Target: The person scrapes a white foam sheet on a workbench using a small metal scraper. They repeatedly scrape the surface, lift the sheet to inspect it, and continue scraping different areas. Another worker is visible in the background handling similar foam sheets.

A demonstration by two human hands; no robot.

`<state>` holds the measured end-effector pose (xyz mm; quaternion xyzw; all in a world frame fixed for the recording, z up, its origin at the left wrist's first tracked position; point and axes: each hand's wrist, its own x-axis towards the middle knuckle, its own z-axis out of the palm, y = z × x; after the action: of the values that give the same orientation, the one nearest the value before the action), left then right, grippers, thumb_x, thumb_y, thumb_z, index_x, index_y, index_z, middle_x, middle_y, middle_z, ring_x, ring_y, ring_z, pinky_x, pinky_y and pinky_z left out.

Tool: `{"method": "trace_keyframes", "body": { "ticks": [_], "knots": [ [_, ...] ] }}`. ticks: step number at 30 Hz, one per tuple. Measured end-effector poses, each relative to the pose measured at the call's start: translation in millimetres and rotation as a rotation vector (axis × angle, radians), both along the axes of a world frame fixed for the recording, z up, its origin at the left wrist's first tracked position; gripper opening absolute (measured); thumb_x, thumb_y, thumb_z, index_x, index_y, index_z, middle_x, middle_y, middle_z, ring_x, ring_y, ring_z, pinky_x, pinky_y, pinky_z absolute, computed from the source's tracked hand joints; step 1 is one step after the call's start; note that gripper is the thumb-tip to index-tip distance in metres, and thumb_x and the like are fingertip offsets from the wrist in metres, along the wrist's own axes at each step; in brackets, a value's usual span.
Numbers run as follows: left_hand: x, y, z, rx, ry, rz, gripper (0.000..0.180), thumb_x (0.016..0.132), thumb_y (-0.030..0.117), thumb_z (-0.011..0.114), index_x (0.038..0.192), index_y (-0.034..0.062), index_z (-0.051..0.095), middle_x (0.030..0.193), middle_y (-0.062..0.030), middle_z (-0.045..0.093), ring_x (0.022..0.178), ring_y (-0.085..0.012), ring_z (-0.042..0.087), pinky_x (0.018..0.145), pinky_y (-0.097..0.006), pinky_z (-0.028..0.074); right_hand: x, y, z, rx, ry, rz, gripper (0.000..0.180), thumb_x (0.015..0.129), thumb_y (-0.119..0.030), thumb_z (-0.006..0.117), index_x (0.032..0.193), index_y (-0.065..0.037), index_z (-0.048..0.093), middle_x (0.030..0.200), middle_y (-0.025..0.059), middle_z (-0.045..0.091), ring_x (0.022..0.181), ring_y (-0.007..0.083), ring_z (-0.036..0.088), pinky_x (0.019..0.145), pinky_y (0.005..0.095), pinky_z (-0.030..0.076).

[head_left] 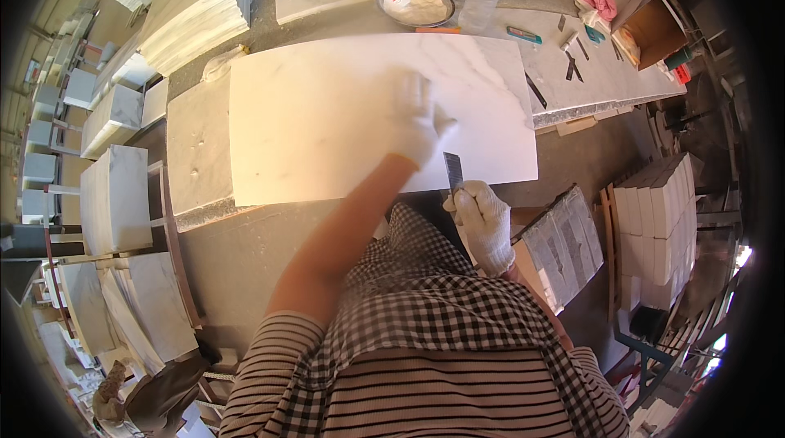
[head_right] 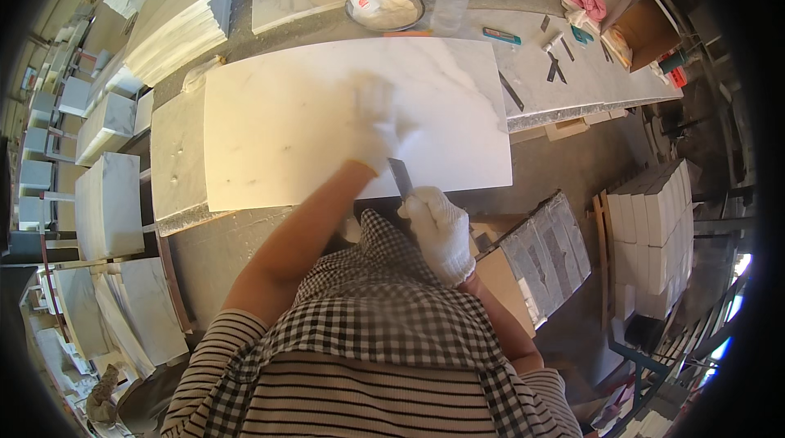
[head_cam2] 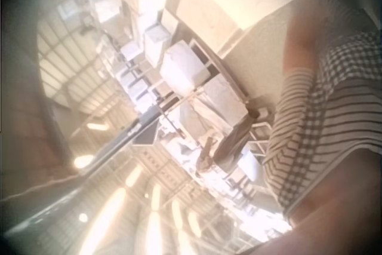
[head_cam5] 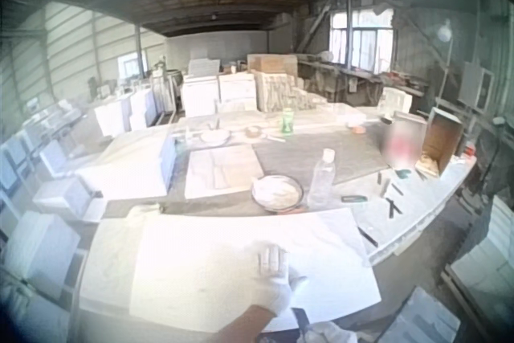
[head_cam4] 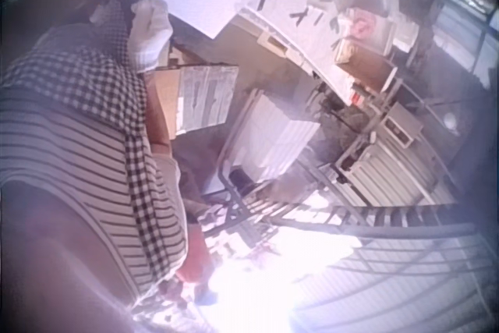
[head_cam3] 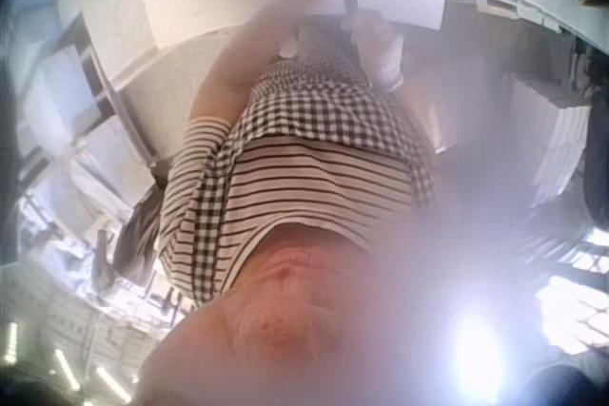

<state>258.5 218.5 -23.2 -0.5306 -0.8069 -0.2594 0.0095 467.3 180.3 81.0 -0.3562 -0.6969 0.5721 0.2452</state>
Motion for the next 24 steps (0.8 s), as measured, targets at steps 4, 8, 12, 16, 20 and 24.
{"method": "trace_keyframes", "body": {
  "ticks": [4,8,12,16,20,24],
  "knots": [
    [-76,-5,17,-0.241,0.316,0.223,0.093,0.092,0.066,0.045,0.155,0.0012,0.023,0.162,-0.0237,0.015,0.151,-0.0411,0.006,0.121,-0.056,-0.002,3,0,-2,-0.051,-0.004,0.0,0.017,0.096,-0.016,0.056,0.097,-0.002,0.066,0.074,0.0028,0.064,0.061,0.0076,0.054,0.058,0.0251,0.047],
    [-135,-31,29,-0.353,0.264,0.479,0.092,0.094,0.069,0.033,0.157,0.004,0.019,0.164,-0.0216,0.011,0.152,-0.0385,0.005,0.122,-0.053,-0.001,5,-1,-8,-0.049,-0.079,-0.008,0.016,0.095,-0.016,0.057,0.097,-0.002,0.065,0.076,0.0045,0.066,0.063,0.0099,0.056,0.06,0.0256,0.047],
    [-171,-49,36,-0.368,0.328,0.674,0.091,0.094,0.07,0.027,0.157,0.0046,0.02,0.164,-0.0209,0.012,0.153,-0.0365,0.008,0.122,-0.052,0.001,2,6,-16,0.13,-0.055,0.067,0.015,0.095,-0.014,0.057,0.098,-0.002,0.065,0.079,0.0082,0.066,0.066,0.0193,0.061,0.063,0.0298,0.05],
    [-192,-68,48,-0.415,0.254,0.821,0.088,0.095,0.068,0.026,0.156,0.0041,0.022,0.163,-0.021,0.015,0.152,-0.036,0.01,0.122,-0.051,0.002,-6,20,-21,0.15,-0.134,0.066,0.013,0.094,-0.011,0.058,0.1,-0.001,0.064,0.083,0.0153,0.063,0.071,0.0291,0.064,0.067,0.035,0.051],
    [-204,-70,54,-0.456,0.246,0.835,0.088,0.096,0.067,0.024,0.156,0.0026,0.018,0.164,-0.0199,0.012,0.152,-0.0371,0.008,0.122,-0.052,0.0,-16,27,-19,0.18,-0.138,0.079,0.013,0.093,-0.01,0.058,0.101,0.0,0.063,0.084,0.0201,0.061,0.073,0.0319,0.063,0.068,0.036,0.051],
    [-198,-21,31,-0.479,0.125,0.766,0.089,0.097,0.068,0.023,0.155,0.001,0.022,0.164,-0.0182,0.017,0.153,-0.0346,0.01,0.122,-0.052,0.003,-21,21,-17,0.099,-0.148,0.072,0.014,0.093,-0.01,0.059,0.101,0.0,0.063,0.084,0.0201,0.061,0.074,0.0331,0.062,0.069,0.0353,0.051]
  ]
}}
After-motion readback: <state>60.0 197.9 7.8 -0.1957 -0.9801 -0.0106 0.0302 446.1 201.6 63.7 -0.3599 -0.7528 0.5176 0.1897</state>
